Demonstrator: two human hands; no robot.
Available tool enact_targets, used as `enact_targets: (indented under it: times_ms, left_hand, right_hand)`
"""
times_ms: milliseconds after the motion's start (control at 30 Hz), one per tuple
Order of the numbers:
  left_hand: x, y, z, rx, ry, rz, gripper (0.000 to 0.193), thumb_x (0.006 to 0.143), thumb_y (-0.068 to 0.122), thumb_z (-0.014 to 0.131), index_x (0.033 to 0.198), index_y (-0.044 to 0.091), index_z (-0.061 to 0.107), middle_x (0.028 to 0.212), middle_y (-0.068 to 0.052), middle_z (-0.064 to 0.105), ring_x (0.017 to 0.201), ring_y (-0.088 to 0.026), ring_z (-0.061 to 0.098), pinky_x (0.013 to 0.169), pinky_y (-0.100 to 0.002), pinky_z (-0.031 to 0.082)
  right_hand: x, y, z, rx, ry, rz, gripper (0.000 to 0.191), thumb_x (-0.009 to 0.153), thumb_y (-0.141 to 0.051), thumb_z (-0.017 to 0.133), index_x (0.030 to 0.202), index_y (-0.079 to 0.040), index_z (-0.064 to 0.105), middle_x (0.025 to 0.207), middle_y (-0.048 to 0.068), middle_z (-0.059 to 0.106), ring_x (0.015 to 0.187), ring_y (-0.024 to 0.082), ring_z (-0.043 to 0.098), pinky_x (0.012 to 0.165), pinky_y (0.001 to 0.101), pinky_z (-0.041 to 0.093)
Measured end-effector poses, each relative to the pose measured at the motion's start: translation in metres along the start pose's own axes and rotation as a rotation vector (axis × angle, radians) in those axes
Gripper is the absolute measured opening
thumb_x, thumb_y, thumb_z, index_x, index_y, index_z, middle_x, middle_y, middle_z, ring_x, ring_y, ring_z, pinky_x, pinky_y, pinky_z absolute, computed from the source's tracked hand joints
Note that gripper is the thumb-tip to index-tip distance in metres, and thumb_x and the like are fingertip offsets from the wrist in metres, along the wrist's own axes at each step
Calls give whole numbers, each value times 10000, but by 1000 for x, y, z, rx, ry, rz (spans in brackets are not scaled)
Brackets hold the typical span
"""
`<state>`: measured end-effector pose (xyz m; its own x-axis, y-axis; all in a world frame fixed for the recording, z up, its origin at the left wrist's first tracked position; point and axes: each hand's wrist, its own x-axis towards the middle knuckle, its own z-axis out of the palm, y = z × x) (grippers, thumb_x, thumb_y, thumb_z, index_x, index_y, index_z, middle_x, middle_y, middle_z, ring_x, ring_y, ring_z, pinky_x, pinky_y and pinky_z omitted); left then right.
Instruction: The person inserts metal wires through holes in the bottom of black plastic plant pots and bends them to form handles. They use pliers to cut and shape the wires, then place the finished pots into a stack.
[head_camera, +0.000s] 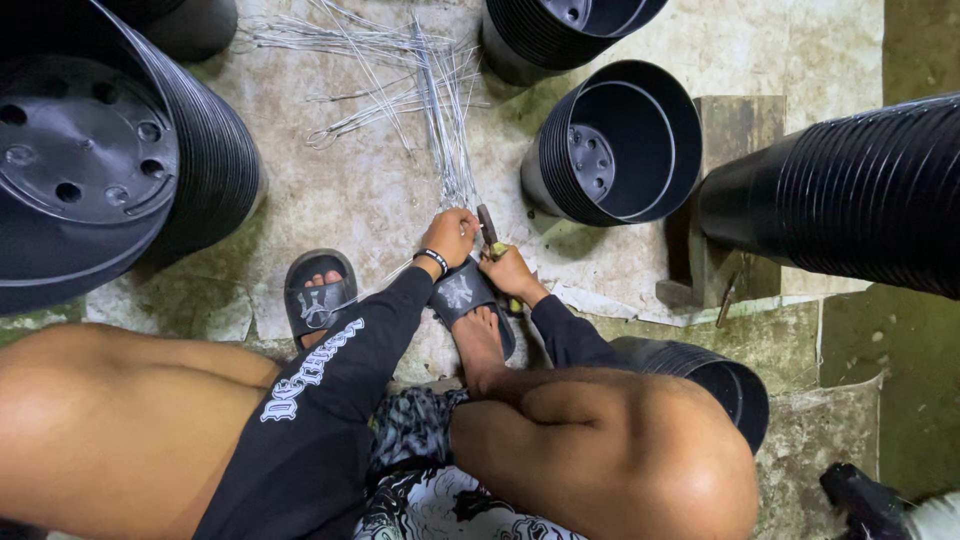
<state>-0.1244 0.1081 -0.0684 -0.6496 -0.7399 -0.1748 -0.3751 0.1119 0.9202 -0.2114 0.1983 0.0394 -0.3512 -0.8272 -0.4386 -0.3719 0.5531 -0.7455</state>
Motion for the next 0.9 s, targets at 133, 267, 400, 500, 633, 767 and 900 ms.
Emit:
enact_targets:
  times_ms: [133,267,400,500,633,767,900]
  left_hand:
    - [-2,0,5,55,-6,-101,90,864,128,677,899,88,750,880,-134,751,859,-335,732,768,-431,576]
    - [-5,4,7,115,30,-74,97,862,144,682,906,80,741,907,-160,738,885,-368,715,775,-464,566]
    - [-7,8,1,196,-4,-52,106,894,151,656,904,83,737,963,-189,728,929,-410,691,790,-498,554]
    - [-9,9,-1,193,3,-96,118,889,188,676,904,84,731,942,-192,728,913,-419,686,775,-510,543]
    - [-6,-3,-10,110,28,41,109,883,138,656,895,57,729,905,-208,720,879,-415,692,770,-473,558]
    - [-2,-20,-29,40,21,40,98,884,107,664,870,32,725,859,-179,728,790,-331,714,728,-401,561]
    - [1,-19,-30,-51,1,-10,108,885,128,728,899,21,722,798,-167,718,705,-265,682,687,-349,543]
  right_hand:
    - [-2,-3,1,-164,193,-54,205,812,-148,727,914,2,631,848,262,696,832,474,671,731,493,532]
    - [-4,-11,-6,-213,222,19,239,810,-118,712,982,15,613,910,302,683,913,509,651,765,520,525]
    - [-5,-16,-11,-252,187,30,245,834,-112,692,1022,18,602,917,318,679,947,519,640,789,535,515]
    - [-6,-13,-11,-232,162,-13,244,821,-112,700,1003,19,605,894,309,679,918,505,654,778,515,527]
    - [-3,-5,-9,-55,39,-6,211,828,-129,697,961,16,619,844,260,709,809,448,706,752,473,540]
    - [1,-1,-16,62,30,-23,242,900,-153,726,953,42,592,865,258,671,875,487,642,760,492,529]
    - [-3,2,-20,-360,137,-11,409,842,-170,732,1135,52,554,1035,302,646,997,488,628,867,514,506]
